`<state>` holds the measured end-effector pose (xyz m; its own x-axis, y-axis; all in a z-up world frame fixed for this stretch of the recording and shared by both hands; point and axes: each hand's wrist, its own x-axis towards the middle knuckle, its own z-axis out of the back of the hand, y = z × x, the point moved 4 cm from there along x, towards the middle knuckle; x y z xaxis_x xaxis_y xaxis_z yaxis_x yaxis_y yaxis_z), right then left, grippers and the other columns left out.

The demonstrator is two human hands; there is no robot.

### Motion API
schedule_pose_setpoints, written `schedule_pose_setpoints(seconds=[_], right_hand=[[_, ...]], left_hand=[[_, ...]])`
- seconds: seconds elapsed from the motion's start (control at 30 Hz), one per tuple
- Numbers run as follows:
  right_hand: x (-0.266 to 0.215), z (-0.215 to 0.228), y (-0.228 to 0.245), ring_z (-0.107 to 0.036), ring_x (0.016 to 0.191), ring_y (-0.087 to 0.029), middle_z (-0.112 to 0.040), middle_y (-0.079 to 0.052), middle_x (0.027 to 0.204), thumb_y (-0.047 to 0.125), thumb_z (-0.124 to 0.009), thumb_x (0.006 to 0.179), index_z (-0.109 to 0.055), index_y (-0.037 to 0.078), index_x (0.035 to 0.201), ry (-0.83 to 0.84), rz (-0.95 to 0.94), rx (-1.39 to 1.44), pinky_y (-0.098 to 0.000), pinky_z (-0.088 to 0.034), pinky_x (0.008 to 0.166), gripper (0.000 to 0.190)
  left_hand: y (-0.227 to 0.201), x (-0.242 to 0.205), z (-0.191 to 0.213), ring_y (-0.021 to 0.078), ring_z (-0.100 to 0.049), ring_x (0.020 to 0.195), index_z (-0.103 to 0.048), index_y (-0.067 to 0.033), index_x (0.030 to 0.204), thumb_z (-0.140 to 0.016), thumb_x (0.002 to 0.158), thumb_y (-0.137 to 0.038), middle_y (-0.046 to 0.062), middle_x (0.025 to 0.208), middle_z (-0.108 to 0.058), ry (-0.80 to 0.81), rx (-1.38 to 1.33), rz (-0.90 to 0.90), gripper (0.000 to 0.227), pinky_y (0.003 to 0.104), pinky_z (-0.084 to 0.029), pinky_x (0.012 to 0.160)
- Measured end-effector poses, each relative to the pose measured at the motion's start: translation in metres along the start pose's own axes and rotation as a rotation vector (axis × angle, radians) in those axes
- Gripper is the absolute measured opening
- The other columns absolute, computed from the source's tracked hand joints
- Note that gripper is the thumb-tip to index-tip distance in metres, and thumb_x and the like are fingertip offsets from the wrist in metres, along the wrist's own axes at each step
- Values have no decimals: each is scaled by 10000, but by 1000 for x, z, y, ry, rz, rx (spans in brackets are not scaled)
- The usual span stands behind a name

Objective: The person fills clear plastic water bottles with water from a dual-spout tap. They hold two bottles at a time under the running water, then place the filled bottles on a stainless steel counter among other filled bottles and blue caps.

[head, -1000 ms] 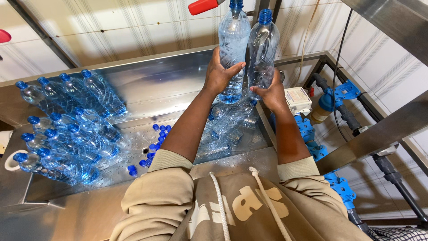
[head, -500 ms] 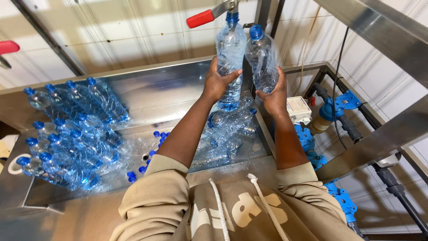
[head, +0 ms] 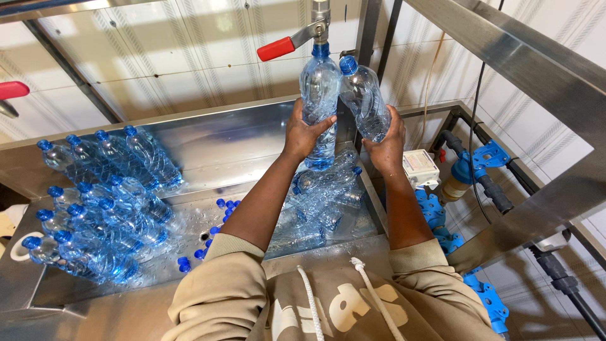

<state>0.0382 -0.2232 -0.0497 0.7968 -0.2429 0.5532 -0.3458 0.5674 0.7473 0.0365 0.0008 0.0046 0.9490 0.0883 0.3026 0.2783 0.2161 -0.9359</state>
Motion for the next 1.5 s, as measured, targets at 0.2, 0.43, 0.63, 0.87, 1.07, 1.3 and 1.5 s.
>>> schedule_pose_setpoints(seconds=[0.2, 0.43, 0.63, 0.87, 1.07, 1.3, 1.5], right_hand=[[10, -7, 3, -552, 1430, -511, -557, -214, 1542, -40, -982, 658, -478, 212, 1636, -13, 59, -31, -645, -384, 1212, 1129], [13, -34, 13, -558, 1400, -569, -590, -322, 1472, -115, -1012, 570, -517, 57, 1590, 31, 203, 82, -629, -395, 1224, 1147], [6, -73, 8, -409, 1557, -626, -399, -430, 1693, 263, -1085, 804, -245, 88, 1741, 212, 93, 261, -707, -305, 1311, 1270], [-9, -108, 5, -674, 1315, -168, -663, -40, 1469, 19, -890, 886, -402, 229, 1665, 452, -118, 827, -332, -560, 1186, 942], [-17, -96, -5, -691, 1376, -241, -643, -133, 1566, 51, -833, 1022, -439, 201, 1658, 372, -92, 756, -411, -603, 1222, 763], [-26, -80, -10, -713, 1361, -223, -700, -90, 1475, 117, -892, 961, -521, 185, 1589, 266, -155, 747, -436, -649, 1241, 733], [-28, -68, -1, -544, 1519, -331, -536, -159, 1631, 73, -779, 1062, -379, 139, 1694, 318, 23, 653, -519, -470, 1318, 751]], left_hand=[[17, -6, 19, 546, -521, 1513, -478, -106, 1647, -1003, 829, -496, 364, 1555, -599, -19, 76, -4, 1047, 663, -430, 1259], [34, -18, 57, 536, -509, 1528, -458, -103, 1664, -1017, 855, -456, 336, 1603, -561, -120, 236, -99, 1044, 677, -459, 1225], [64, -45, 114, 601, -424, 1557, -376, -14, 1707, -979, 926, -426, 407, 1650, -460, -231, 267, -81, 1070, 742, -414, 1230], [129, -96, 231, 392, -605, 1372, -537, -230, 1583, -954, 685, -651, 197, 1374, -715, -582, 444, 152, 1076, 510, -391, 1112], [180, -165, 319, 241, -796, 1041, -595, -145, 1487, -1033, 741, -302, 80, 1237, -767, -862, 233, 58, 879, 320, -712, 741], [254, -215, 378, 358, -447, 1611, -325, -53, 1735, -1094, 742, -291, 241, 1735, -449, -1054, 325, 372, 1279, 416, -363, 1326], [271, -221, 392, 434, -443, 1552, -448, 41, 1641, -1096, 715, -487, 250, 1648, -511, -1040, 800, 374, 1247, 502, -346, 1306]])
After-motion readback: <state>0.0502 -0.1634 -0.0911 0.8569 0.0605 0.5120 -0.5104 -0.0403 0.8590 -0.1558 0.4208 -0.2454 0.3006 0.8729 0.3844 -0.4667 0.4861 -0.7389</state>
